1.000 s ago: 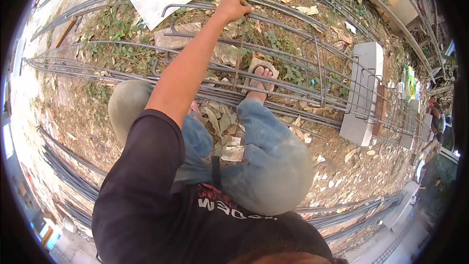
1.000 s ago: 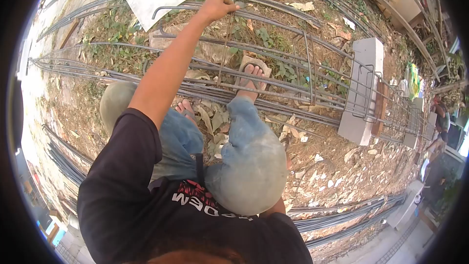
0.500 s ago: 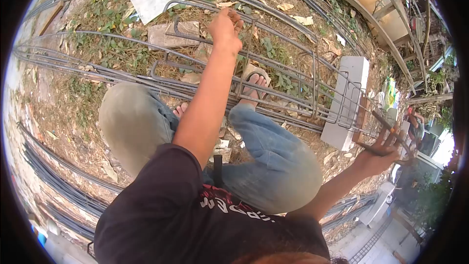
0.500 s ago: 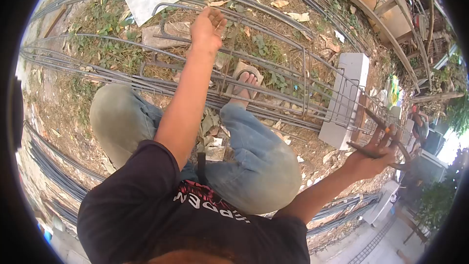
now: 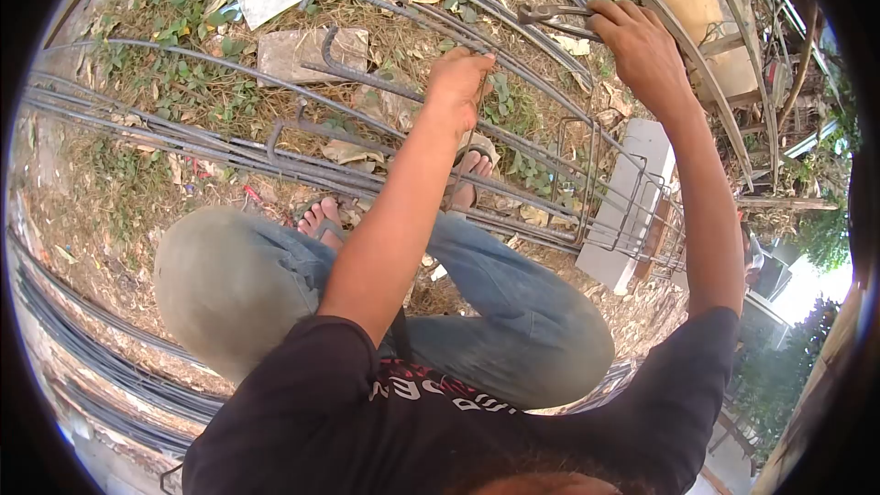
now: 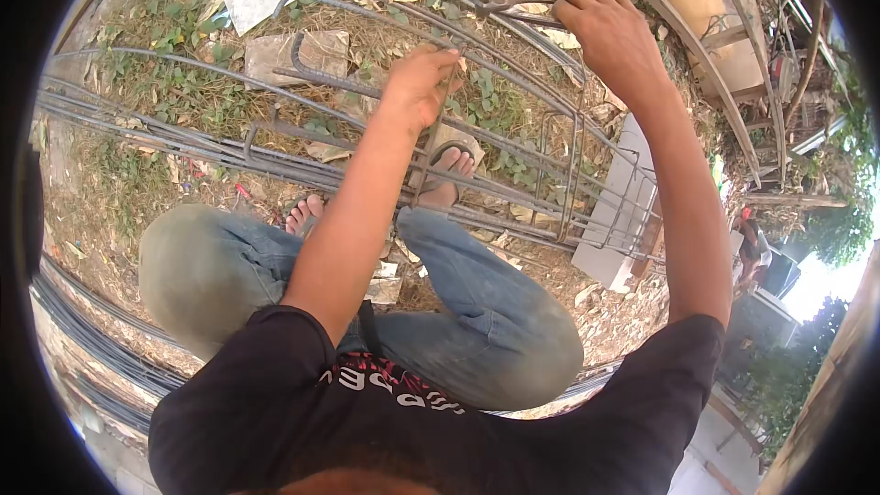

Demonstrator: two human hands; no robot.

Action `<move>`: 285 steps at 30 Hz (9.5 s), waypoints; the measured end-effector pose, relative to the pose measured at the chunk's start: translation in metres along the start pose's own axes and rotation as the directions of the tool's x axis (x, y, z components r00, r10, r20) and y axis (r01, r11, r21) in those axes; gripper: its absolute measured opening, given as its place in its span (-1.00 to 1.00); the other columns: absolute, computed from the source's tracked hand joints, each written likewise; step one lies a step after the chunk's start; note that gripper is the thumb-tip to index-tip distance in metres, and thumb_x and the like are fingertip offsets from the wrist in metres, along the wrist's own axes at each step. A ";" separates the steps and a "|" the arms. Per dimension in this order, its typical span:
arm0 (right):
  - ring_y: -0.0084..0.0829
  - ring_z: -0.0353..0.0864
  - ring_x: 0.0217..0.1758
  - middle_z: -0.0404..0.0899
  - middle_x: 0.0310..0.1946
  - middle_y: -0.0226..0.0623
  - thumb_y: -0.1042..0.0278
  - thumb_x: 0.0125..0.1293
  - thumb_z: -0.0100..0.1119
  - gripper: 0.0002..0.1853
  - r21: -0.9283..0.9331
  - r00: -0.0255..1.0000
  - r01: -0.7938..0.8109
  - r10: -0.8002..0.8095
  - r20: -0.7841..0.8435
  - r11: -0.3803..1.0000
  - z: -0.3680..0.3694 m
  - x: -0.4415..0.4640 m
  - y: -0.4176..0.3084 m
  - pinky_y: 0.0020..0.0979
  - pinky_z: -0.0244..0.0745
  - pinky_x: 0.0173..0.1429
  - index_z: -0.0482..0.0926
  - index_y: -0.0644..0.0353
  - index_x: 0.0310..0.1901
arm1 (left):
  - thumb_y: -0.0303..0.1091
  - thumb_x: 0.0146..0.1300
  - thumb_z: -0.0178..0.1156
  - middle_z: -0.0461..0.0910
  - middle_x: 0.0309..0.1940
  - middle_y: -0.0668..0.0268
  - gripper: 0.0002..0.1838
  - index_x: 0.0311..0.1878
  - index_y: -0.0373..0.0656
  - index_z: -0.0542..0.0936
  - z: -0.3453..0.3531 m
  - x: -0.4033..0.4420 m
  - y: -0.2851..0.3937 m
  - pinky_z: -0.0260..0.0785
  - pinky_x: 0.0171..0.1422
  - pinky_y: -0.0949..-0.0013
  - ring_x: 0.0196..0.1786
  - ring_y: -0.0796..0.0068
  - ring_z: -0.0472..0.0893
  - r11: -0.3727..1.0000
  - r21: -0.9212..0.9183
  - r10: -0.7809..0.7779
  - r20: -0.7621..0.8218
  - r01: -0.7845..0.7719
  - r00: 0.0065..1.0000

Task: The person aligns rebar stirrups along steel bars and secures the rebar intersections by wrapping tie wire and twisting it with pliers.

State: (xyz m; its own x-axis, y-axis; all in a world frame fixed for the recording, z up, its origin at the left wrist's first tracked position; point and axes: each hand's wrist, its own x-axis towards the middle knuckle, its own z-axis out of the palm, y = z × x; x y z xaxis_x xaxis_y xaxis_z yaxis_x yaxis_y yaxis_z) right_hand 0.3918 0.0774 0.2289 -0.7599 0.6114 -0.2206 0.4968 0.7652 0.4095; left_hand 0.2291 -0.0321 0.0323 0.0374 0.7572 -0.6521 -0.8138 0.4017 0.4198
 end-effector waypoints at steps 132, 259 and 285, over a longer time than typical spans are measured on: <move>-0.08 0.78 -0.17 0.76 -0.29 -0.18 0.09 -0.12 0.70 -0.58 -0.234 0.743 0.073 0.104 0.661 0.970 -0.056 0.139 -0.051 -0.09 0.66 -0.11 0.76 0.10 -0.27 | -0.43 0.30 0.25 -0.23 0.64 -0.35 -0.01 0.66 -0.32 -0.13 0.080 -0.001 -0.081 -0.32 0.77 -0.08 0.72 -0.24 -0.22 0.925 0.373 0.145 -0.185 -0.067 0.972; -0.28 0.71 -0.55 0.68 -0.51 -0.09 0.17 0.54 0.21 -0.66 0.261 0.403 -0.619 0.014 0.915 0.741 -0.033 0.072 -0.027 -0.25 0.64 -0.46 0.58 0.38 -0.19 | -0.02 0.46 0.30 0.79 -0.13 0.29 -0.59 0.01 -0.24 0.74 -0.023 -0.029 0.105 0.48 -0.03 0.38 -0.07 0.51 0.72 0.829 0.252 0.508 0.034 -0.499 0.861; -0.39 0.80 -0.39 0.77 -0.33 -0.20 0.16 0.56 0.16 -0.60 0.504 0.564 -0.568 -0.138 0.814 0.651 0.001 0.036 0.002 -0.35 0.68 -0.24 0.62 0.23 0.26 | -0.08 0.48 0.15 0.78 -0.08 0.00 -0.55 0.12 -0.30 0.70 -0.013 -0.016 0.075 0.56 0.14 0.12 -0.05 0.04 0.77 0.722 0.615 0.368 0.047 -0.317 0.929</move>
State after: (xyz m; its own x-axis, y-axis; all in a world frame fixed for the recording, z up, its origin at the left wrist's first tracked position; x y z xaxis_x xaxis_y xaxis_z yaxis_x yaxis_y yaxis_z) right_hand 0.3662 0.1013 0.2208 -0.1559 0.4029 -0.9019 0.9662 0.2520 -0.0545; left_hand 0.1598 -0.0208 0.0664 -0.2378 0.8752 -0.4213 -0.2430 0.3664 0.8982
